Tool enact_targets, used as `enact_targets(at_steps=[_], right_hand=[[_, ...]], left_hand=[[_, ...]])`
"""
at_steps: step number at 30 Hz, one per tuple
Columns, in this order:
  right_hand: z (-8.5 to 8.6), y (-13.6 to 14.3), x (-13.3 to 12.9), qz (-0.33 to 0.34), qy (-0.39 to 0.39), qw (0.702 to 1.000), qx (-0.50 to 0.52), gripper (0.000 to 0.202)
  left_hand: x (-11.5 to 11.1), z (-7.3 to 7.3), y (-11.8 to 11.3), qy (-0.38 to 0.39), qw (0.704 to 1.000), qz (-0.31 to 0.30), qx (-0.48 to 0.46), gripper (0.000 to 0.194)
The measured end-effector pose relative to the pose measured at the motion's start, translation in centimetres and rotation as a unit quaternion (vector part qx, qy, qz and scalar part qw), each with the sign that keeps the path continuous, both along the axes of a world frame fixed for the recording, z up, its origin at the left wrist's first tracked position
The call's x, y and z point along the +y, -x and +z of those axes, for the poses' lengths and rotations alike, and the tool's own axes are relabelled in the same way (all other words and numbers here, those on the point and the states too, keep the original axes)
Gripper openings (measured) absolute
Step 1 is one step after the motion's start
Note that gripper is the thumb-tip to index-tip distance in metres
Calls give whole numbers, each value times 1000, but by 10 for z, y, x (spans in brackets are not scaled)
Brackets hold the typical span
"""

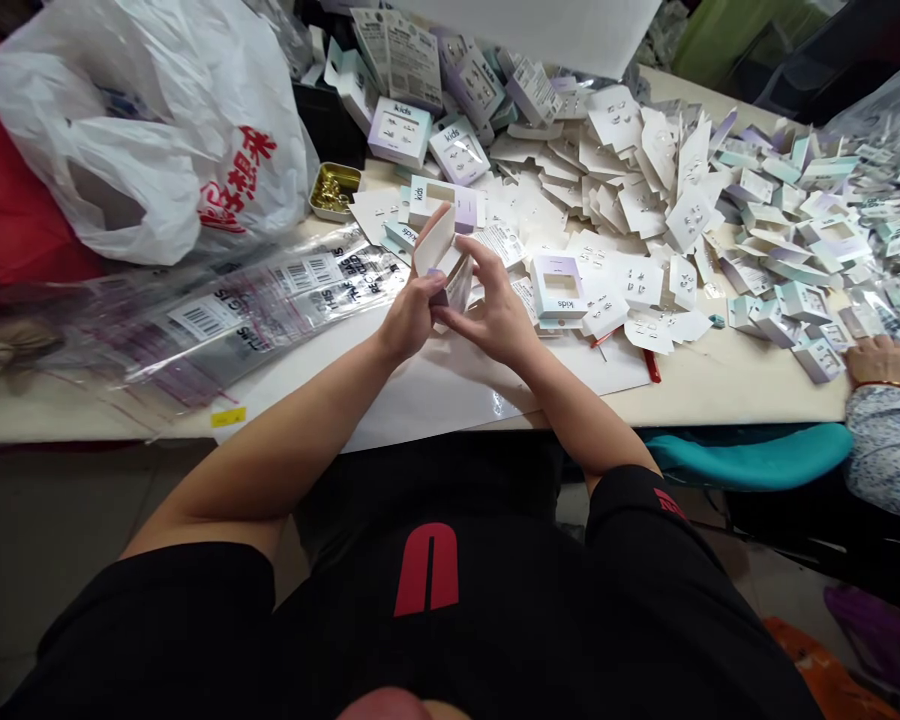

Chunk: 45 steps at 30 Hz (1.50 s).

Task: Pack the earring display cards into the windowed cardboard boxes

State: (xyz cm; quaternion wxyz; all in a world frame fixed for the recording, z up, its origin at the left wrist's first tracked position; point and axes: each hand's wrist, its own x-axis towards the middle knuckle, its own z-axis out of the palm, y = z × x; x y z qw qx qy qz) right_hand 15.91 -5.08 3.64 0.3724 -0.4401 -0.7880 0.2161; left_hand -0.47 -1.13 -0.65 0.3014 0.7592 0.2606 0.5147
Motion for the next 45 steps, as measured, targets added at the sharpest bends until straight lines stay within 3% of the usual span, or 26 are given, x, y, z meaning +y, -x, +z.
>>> enact_targets(at_steps=[3,6,10,14,16,20,26,30,33,39,45], right_hand=[[2,-4,1,-19,-47,999,-15,76],[5,-9,2,-46,-108,991,-66,72],[8,-10,0,-76,-163,972,-153,73],[7,-9,-2,-91,-216,946,-223,74],[5,-11,0,-90,-234,942,-224,77],[-2,-16,8,-90,-261,939,-206,96],[-8,-16,9,-101,-269,928,-236,106],[-7,-15,6,-116,-211,939,-244,108],[-10,-17,8,-85,-221,949,-208,112],[-13,-17,13,-77,-215,957,-181,104],[-16,-24,19,-53,-221,963,-142,106]], left_hand=[[-4,8,1,47,990,-92,-96,67],[-11,19,6,53,994,-86,-51,66],[-18,34,12,100,990,-99,-29,82],[-22,46,14,182,978,-91,-36,70],[-22,49,15,202,972,-113,-41,74],[-20,44,16,210,967,-136,-49,82],[-12,29,9,96,989,-107,-31,87],[-16,35,10,141,980,-132,-55,81],[-16,36,12,155,974,-148,-77,72],[-8,23,12,110,991,-34,-71,68],[-6,21,16,145,982,-4,-119,73]])
